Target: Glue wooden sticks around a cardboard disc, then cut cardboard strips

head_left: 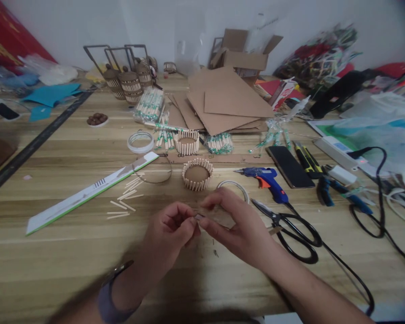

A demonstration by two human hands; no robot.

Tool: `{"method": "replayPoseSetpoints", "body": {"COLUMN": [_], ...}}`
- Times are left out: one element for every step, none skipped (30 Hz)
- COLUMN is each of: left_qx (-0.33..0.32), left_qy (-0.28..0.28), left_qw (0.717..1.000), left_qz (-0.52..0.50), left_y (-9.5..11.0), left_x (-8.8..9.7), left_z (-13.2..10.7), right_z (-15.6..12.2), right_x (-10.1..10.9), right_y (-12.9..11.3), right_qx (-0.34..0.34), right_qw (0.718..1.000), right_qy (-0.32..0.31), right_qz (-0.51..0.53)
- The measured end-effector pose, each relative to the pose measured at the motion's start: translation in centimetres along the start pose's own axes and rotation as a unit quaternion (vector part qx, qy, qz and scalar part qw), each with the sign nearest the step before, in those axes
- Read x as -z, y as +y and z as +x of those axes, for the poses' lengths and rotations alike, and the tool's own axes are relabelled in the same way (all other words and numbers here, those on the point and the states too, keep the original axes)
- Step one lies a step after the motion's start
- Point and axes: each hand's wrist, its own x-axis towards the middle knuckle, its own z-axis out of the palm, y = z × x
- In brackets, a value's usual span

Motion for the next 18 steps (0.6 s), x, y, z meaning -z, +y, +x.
{"method": "replayPoseSetpoints", "body": {"left_qx": [0.0, 0.001, 0.002, 0.002, -0.001, -0.01, -0.02, -0.03, -0.04, -0.047, -0.05, -0.053, -0.055, -0.057, -0.06, -0.064, -0.067, -0.07], "left_qy": [0.007, 0.013, 0.015, 0.016, 0.017, 0.019, 0.022, 0.024, 0.027, 0.027, 0.024, 0.021, 0.017, 0.014, 0.014, 0.015, 0.018, 0.021], "left_qw": [1.0, 1.0, 1.0, 1.0, 1.0, 0.999, 0.998, 0.997, 0.996, 0.994, 0.993, 0.992, 0.991, 0.99, 0.989, 0.987, 0.986, 0.984], "left_qz": [0.002, 0.005, 0.01, 0.017, 0.025, 0.036, 0.049, 0.064, 0.079, 0.094, 0.106, 0.116, 0.124, 0.13, 0.137, 0.145, 0.154, 0.162], "left_y": [0.0, 0.0, 0.0, 0.0, 0.0, 0.0, -0.1, -0.2, -0.3, -0.4, -0.5, -0.6, -0.7, -0.7, -0.7, -0.8, -0.8, -0.8], "left_x": [0.0, 0.0, 0.0, 0.0, 0.0, 0.0, 0.0, 0.0, 0.0, 0.1, 0.1, 0.2, 0.2, 0.3, 0.3, 0.4, 0.4, 0.5], "left_z": [0.1, 0.1, 0.1, 0.1, 0.1, 0.0, -0.1, -0.2, -0.2, -0.3, -0.4, -0.5, -0.5, -0.6, -0.7, -0.8, -0.8, -0.9], "right_z": [-0.2, -0.4, -0.6, -0.8, -0.9, -1.0, -1.0, -1.0, -1.0, -1.0, -1.0, -1.0, -1.0, -1.0, -1.0, -1.0, -1.1, -1.1], "right_x": [-0.1, -0.3, -0.4, -0.6, -0.8, -0.9, -1.1, -1.2, -1.3, -1.3, -1.3, -1.3, -1.3, -1.2, -1.2, -1.1, -1.1, -1.1], "right_y": [-0.2, -0.4, -0.7, -0.9, -1.1, -1.2, -1.3, -1.3, -1.3, -1.3, -1.2, -1.1, -1.1, -1.1, -1.1, -1.1, -1.2, -1.2], "right_qx": [0.052, 0.098, 0.131, 0.149, 0.153, 0.15, 0.144, 0.138, 0.133, 0.13, 0.127, 0.124, 0.122, 0.12, 0.119, 0.119, 0.117, 0.115], "right_qw": [0.995, 0.983, 0.969, 0.958, 0.951, 0.949, 0.95, 0.951, 0.952, 0.953, 0.954, 0.955, 0.956, 0.957, 0.958, 0.959, 0.959, 0.959], "right_qy": [0.051, 0.091, 0.115, 0.127, 0.128, 0.122, 0.114, 0.106, 0.101, 0.098, 0.096, 0.095, 0.094, 0.092, 0.091, 0.088, 0.084, 0.078], "right_qz": [-0.066, -0.126, -0.175, -0.211, -0.235, -0.248, -0.254, -0.256, -0.256, -0.254, -0.252, -0.251, -0.248, -0.246, -0.244, -0.244, -0.245, -0.248]}}
